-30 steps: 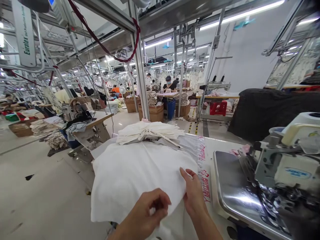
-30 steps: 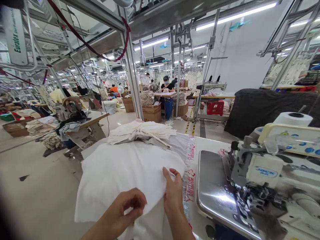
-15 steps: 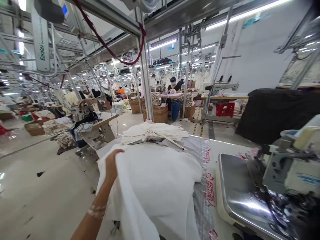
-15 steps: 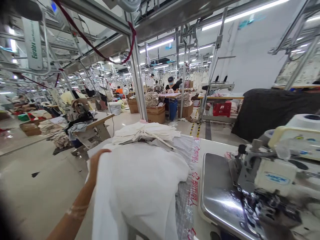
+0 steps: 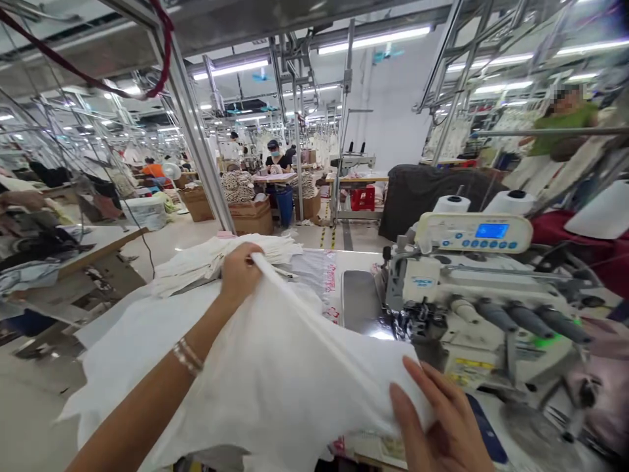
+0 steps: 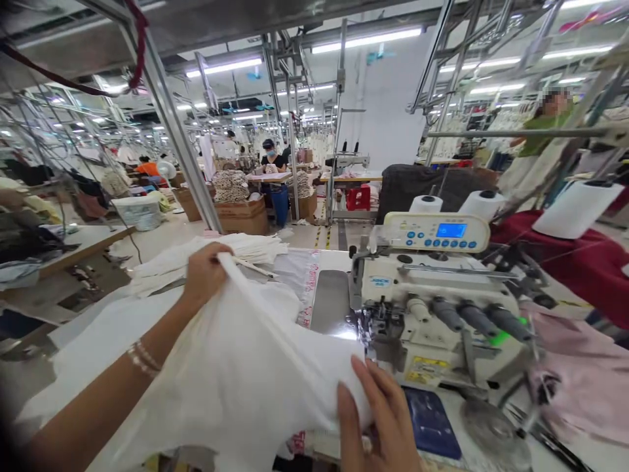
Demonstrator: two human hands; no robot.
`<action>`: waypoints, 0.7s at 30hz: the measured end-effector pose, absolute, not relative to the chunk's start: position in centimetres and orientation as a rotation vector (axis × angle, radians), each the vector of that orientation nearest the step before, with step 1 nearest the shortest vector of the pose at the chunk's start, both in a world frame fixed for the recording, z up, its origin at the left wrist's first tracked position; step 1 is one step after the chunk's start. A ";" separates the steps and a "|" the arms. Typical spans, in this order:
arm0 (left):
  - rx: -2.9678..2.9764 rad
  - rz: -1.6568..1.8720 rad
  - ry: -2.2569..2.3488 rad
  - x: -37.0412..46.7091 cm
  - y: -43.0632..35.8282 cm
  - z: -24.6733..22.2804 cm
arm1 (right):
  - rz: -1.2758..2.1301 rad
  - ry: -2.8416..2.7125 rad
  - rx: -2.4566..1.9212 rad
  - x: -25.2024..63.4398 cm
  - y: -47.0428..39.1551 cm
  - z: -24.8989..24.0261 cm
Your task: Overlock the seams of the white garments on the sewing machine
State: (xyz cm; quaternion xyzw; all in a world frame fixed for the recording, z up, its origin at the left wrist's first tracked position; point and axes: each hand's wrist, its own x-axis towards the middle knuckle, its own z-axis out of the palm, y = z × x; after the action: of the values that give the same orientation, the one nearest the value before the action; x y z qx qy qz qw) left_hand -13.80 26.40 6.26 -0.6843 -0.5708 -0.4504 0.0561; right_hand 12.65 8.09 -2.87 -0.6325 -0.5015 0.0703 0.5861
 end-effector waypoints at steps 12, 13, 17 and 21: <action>-2.940 -0.720 -0.990 0.2 13.8 -0.1 | 0.239 -1.115 -1.372 14.5 9.2 -7.5; -2.922 -0.709 -1.016 0.4 13.7 -0.1 | 0.285 -1.065 -1.355 14.3 9.0 -7.5; -2.880 -0.675 -1.074 1.0 15.0 -0.1 | 0.503 -0.895 -1.347 13.8 8.4 -7.3; -2.892 -0.686 -1.066 1.5 16.7 -0.3 | 0.578 -0.888 -1.390 14.1 8.1 -6.7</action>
State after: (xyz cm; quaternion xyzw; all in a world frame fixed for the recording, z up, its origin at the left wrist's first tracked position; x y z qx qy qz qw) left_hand 1.50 16.71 -0.26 -0.9158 -0.3376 -0.2173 -0.0078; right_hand 14.14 8.06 -6.67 -0.6097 -0.3895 0.2537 0.6420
